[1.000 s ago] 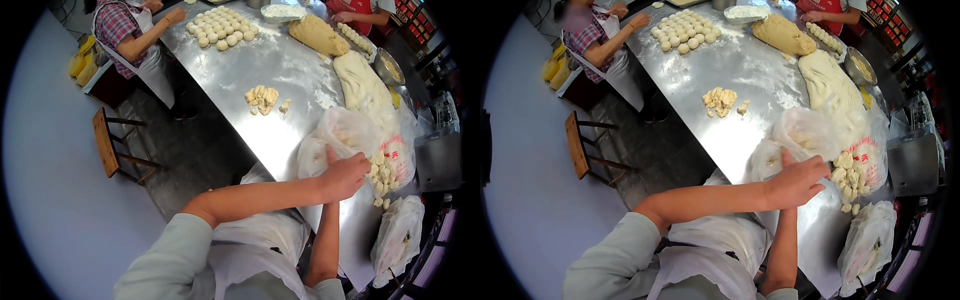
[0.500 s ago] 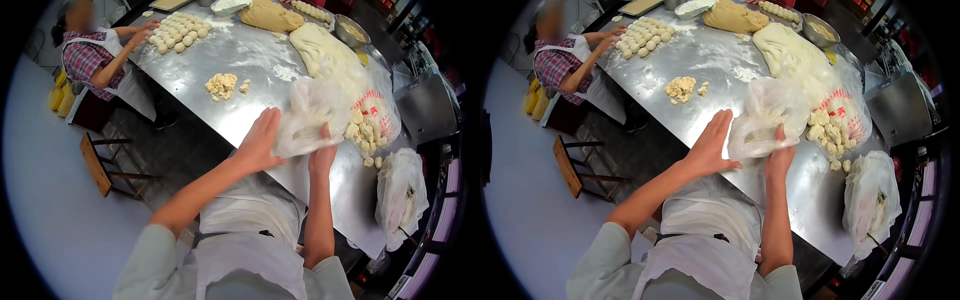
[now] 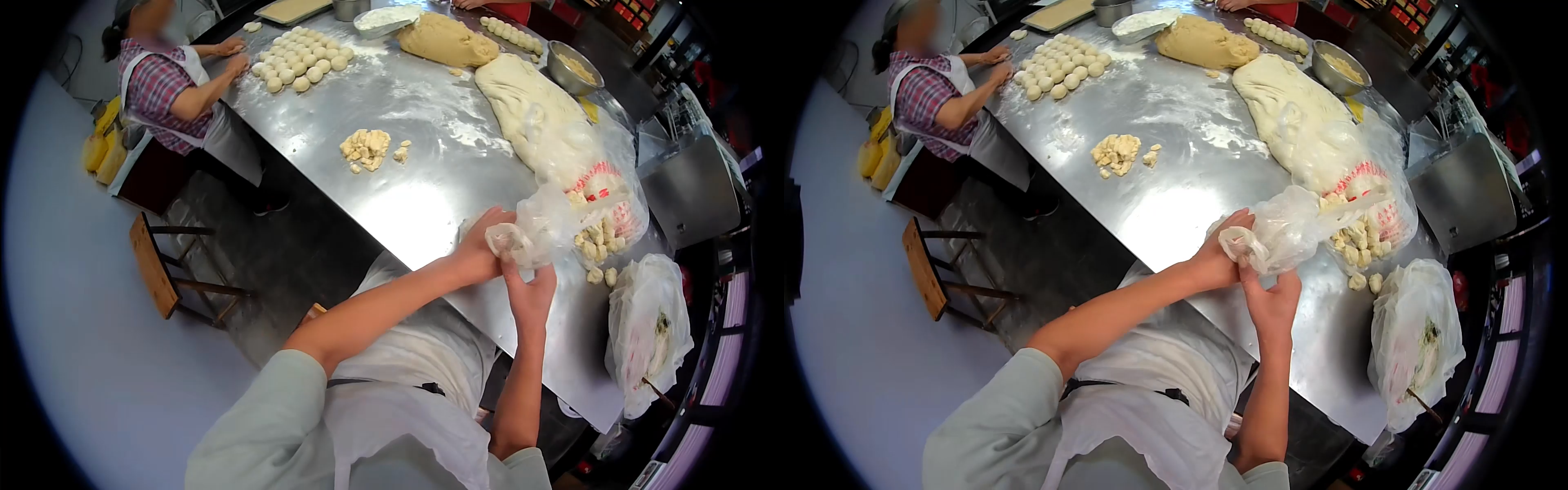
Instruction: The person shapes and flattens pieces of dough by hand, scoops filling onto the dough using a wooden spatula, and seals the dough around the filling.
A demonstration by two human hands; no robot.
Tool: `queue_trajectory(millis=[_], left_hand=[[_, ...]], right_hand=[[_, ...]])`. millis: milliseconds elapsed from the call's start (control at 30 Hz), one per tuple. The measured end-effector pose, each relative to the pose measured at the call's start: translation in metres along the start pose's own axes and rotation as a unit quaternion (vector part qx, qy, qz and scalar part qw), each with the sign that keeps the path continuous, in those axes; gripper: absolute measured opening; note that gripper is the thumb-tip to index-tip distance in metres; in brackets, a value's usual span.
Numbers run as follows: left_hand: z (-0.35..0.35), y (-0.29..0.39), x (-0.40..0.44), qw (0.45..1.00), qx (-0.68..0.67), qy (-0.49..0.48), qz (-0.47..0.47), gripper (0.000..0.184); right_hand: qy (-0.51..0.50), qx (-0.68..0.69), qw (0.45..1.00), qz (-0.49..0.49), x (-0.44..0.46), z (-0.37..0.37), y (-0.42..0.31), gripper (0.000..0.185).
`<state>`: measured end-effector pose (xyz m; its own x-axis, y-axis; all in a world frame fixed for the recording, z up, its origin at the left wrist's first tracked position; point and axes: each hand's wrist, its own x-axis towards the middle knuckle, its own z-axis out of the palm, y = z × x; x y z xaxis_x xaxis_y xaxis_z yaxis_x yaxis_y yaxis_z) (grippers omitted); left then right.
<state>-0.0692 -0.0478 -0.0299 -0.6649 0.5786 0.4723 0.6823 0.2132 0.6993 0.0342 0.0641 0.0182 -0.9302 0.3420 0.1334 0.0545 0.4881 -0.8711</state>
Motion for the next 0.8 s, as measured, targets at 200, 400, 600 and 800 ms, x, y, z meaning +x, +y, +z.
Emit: queue_trajectory(millis=[200, 400, 600, 800], left_hand=[[-0.003, -0.006, 0.004, 0.965, -0.194, 0.173, -0.043, 0.044], [-0.038, 0.012, -0.004, 0.987, -0.134, 0.086, 0.002, 0.028], [-0.044, 0.015, 0.001, 0.981, -0.16, 0.046, 0.103, 0.021], [-0.042, 0.001, 0.006, 0.97, -0.214, 0.11, 0.037, 0.023]], right_hand=[[0.141, -0.118, 0.962, -0.203, 0.001, -0.013, -0.045, 0.074], [-0.025, -0.338, 0.886, -0.317, 0.018, -0.035, -0.097, 0.089], [-0.105, -0.24, 0.937, -0.232, 0.039, -0.04, -0.029, 0.055], [-0.022, -0.118, 0.991, -0.057, 0.019, -0.033, 0.034, 0.026]])
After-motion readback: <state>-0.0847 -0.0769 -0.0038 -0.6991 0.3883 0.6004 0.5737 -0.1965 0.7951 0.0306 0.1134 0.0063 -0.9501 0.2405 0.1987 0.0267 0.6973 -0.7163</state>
